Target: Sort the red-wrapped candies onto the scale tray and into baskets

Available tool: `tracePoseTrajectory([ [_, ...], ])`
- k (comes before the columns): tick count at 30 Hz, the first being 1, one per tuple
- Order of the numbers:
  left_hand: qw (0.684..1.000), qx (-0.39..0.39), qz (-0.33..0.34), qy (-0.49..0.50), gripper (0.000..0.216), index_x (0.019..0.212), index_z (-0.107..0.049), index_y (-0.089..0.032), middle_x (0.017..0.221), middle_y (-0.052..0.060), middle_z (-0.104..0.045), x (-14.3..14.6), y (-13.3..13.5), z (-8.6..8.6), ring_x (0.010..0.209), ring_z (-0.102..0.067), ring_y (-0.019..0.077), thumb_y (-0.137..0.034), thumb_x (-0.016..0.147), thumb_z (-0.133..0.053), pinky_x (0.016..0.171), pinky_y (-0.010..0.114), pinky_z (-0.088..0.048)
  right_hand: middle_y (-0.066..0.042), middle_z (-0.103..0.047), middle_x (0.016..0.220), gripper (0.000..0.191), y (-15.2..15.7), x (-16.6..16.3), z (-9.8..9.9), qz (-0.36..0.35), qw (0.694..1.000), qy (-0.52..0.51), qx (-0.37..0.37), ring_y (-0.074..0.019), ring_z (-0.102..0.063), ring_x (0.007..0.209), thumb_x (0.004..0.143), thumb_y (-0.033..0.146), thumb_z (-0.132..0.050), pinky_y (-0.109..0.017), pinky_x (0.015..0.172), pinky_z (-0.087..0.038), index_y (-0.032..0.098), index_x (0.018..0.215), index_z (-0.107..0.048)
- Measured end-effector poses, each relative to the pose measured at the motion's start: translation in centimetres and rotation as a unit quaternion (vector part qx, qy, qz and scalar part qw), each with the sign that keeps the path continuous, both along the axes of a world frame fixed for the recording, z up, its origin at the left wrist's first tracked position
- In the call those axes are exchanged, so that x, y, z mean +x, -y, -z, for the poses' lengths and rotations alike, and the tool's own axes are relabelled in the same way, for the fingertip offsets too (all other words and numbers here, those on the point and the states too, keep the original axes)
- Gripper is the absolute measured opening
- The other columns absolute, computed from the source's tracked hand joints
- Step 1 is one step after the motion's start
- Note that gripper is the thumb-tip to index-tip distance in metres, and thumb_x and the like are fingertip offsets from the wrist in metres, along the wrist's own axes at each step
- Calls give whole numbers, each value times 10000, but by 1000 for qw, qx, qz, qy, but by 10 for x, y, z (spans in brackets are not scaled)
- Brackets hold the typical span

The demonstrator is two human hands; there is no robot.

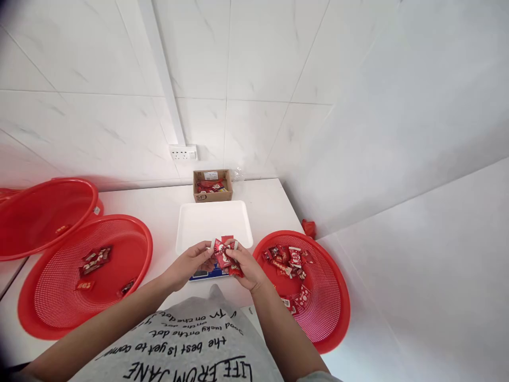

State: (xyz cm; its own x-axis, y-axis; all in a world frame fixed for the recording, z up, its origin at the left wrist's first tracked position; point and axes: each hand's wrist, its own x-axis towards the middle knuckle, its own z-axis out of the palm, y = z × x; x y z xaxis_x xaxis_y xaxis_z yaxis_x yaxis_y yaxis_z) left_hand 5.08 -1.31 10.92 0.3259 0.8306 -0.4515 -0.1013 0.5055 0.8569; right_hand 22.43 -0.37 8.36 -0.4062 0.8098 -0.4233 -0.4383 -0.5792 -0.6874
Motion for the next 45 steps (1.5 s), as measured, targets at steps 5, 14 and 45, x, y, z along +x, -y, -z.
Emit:
tracePoseTrajectory([
  [5,999,-37,-32,14,513,1089,-538,-197,856,26,-636,-9,7,7,733,-589,142,-547,737,-666,735,309,-473,39,-616,691,348,7,-16,1,38,998,34,-23,-94,-524,538,631,362,-767,-196,466,-406,226,869,-555],
  [14,980,-154,-59,108,482,1073,-498,-202,966,50,-628,-9,15,18,778,-638,139,-372,711,-768,732,292,-500,42,-579,738,403,20,-34,-5,19,988,147,33,-119,-546,644,642,487,-762,-238,553,-445,227,859,-544],
  [45,974,-194,-88,74,264,979,-594,-175,804,16,-659,-31,21,26,630,-575,100,-169,716,-619,558,211,-416,3,-625,790,403,25,-37,2,34,989,143,34,-136,-568,629,653,562,-735,-237,493,-450,248,857,-585],
])
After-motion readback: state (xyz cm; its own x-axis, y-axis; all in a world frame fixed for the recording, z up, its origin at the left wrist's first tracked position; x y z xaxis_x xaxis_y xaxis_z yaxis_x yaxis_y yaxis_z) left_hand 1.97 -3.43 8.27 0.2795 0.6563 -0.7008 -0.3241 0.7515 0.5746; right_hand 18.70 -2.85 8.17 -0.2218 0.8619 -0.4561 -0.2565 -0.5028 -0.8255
